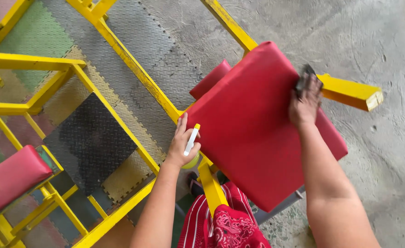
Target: Wiping down gym machines and padding using a spray bottle and cloth.
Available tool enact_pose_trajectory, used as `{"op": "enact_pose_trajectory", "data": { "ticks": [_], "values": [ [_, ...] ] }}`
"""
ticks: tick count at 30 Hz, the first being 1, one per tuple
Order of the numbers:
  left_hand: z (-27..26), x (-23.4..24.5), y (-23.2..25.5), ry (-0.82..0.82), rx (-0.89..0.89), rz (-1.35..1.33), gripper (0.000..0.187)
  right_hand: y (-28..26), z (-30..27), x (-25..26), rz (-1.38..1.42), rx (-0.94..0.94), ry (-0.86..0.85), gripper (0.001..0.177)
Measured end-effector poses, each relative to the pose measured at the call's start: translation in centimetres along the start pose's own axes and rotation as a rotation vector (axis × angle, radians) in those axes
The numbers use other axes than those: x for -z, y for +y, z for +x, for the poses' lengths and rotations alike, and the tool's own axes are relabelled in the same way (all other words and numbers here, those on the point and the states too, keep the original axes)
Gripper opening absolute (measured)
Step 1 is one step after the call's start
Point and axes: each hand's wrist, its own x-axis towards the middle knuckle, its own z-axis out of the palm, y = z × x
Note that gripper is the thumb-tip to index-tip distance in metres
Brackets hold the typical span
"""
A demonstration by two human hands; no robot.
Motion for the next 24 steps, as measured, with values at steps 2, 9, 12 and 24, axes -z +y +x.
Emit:
{"op": "enact_pose_trajectory", "data": {
  "ticks": [2, 9, 12, 24],
  "values": [
    [0.2, -0.2, 0.0, 0.014, -0.055, -0.006, 0.023, 1.9, -5.4, 0.0, -0.011, -0.078, 0.05, 0.072],
    [-0.8, -0.3, -0.9, 0.032, -0.148, -0.021, 0.023, -8.1, -23.9, -6.4, -0.077, -0.076, 0.099, 0.076],
    [-0.7, -0.5, -1.1, -0.025, -0.101, 0.06, 0.025, -15.4, -27.6, -8.7, -0.118, 0.22, -0.206, 0.083],
    [-5.7, -1.4, 3.5, -0.237, -0.171, 0.471, 0.039, -1.0, -25.0, -6.9, 0.279, -0.672, 0.22, 0.077]
  ]
}}
